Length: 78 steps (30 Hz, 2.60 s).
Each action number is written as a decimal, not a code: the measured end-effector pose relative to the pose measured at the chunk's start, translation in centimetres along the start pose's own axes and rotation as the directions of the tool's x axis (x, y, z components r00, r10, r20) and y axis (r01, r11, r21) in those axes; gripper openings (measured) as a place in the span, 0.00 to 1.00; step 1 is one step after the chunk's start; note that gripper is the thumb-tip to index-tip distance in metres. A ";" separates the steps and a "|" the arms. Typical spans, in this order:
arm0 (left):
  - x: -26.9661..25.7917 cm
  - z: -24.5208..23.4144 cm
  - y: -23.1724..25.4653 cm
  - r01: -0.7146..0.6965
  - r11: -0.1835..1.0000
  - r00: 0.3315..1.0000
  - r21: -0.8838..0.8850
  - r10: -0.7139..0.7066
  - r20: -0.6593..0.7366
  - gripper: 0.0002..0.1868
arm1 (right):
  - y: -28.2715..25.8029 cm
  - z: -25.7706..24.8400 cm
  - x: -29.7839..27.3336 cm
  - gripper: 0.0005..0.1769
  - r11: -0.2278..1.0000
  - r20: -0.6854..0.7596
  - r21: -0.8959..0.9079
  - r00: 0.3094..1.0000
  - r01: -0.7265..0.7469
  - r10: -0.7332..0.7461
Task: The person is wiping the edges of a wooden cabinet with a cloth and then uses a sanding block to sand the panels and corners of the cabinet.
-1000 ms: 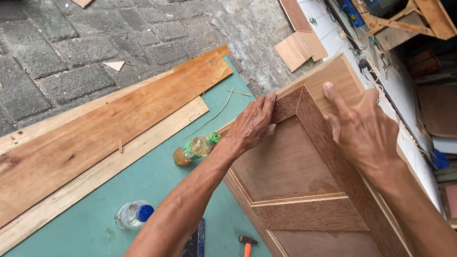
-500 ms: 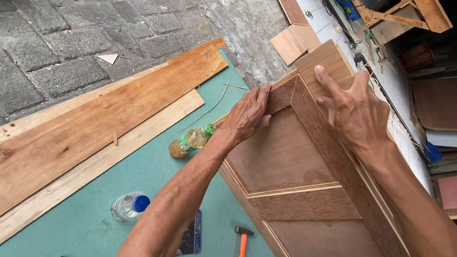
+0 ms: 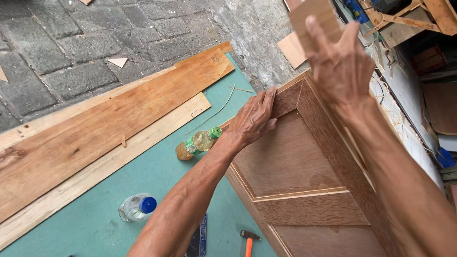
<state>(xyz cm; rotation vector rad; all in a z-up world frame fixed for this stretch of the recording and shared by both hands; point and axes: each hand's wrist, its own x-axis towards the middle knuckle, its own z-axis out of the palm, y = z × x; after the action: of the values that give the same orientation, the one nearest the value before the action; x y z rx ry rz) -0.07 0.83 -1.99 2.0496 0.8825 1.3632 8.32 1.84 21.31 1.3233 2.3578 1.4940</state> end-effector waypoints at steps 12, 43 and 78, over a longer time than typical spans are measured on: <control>0.2 -0.6 0.5 -0.019 1.000 1.000 -0.016 0.019 0.006 0.42 | 4.8 -5.2 -16.5 0.42 0.996 0.312 0.004 0.947 -0.086 0.080; -0.1 0.2 -0.1 -0.047 0.999 0.999 0.011 0.047 -0.021 0.47 | -0.4 -9.2 -8.0 0.40 0.896 0.054 0.400 0.981 -0.192 0.186; -16.1 -14.6 16.3 -0.194 0.971 0.932 0.137 0.139 0.333 0.21 | -22.4 -9.2 -58.0 0.28 0.344 0.971 0.239 0.229 -0.908 -0.070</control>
<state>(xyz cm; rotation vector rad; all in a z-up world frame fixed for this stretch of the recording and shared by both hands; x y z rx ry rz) -14.44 -20.93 5.47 2.4379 0.7118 1.0178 26.73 -47.82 -12.56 2.3946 1.6685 -0.8105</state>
